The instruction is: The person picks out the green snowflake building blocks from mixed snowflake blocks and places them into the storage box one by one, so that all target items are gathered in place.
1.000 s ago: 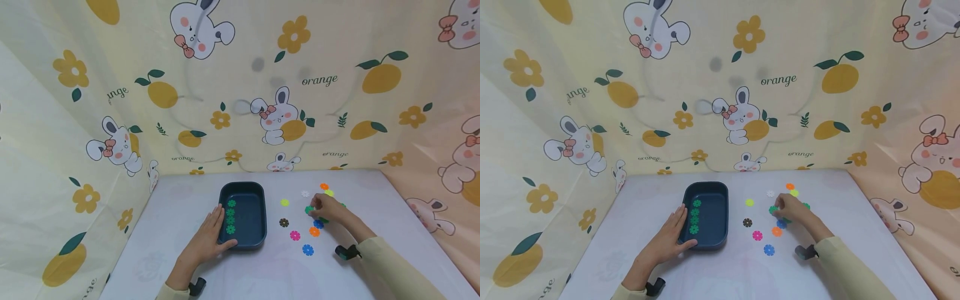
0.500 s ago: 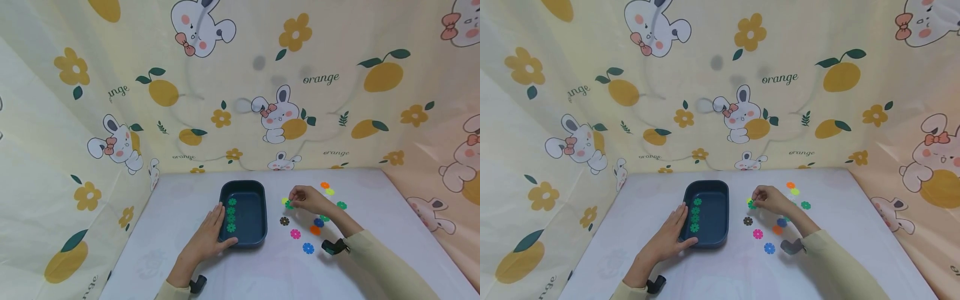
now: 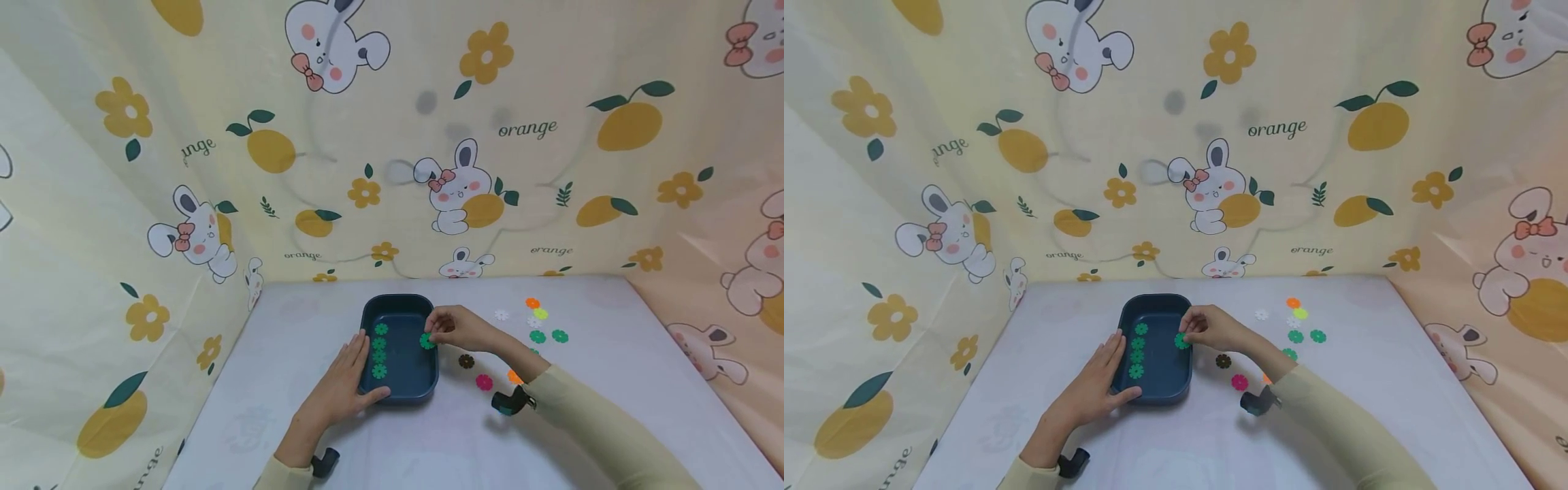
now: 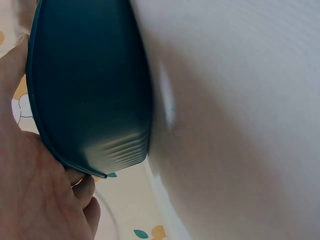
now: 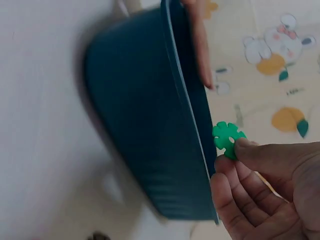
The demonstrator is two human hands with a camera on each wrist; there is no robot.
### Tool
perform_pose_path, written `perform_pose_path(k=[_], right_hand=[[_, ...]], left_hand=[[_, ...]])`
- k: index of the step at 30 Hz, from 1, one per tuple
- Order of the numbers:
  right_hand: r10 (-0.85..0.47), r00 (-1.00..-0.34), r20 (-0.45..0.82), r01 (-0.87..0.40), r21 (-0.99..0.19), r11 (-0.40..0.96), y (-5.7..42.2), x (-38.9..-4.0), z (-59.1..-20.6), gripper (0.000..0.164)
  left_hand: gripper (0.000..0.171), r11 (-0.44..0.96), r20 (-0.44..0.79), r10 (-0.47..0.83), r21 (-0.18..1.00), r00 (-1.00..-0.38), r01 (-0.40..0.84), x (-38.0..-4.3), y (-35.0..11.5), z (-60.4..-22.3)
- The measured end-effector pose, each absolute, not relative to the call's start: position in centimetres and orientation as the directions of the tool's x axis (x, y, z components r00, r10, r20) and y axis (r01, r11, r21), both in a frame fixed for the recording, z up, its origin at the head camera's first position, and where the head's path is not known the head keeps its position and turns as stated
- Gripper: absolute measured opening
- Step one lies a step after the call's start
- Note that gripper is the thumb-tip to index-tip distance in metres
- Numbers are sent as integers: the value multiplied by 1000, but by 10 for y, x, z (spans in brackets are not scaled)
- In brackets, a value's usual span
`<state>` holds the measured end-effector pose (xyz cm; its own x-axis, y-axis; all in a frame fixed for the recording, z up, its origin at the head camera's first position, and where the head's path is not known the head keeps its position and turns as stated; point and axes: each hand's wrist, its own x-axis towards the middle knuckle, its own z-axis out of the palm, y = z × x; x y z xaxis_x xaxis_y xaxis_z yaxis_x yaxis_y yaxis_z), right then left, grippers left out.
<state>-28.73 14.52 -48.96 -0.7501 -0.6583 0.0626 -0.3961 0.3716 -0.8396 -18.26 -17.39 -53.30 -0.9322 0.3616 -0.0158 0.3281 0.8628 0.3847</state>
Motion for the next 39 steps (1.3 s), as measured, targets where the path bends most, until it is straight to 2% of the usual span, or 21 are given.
perform_pose_path(k=[5, 23, 32, 39], right_hand=[[-715, -698, 51, -430, -828, 360, 125, -291, -494, 8], [-824, -555, -116, -485, -760, 433, 72, -310, -506, 13], [-822, -522, -229, -479, -718, 504, 60, -313, -512, 11], [-804, -535, -258, -489, -682, 544, 54, -310, -512, 11]], left_hand=[[115, 864, -13, 365, 379, -931, 333, -184, -174, -534], [113, 853, -9, 377, 392, -926, 343, -184, -175, -532], [114, 860, -23, 370, 387, -929, 333, -185, -175, -534], [114, 859, -21, 369, 389, -929, 333, -185, -175, -533]])
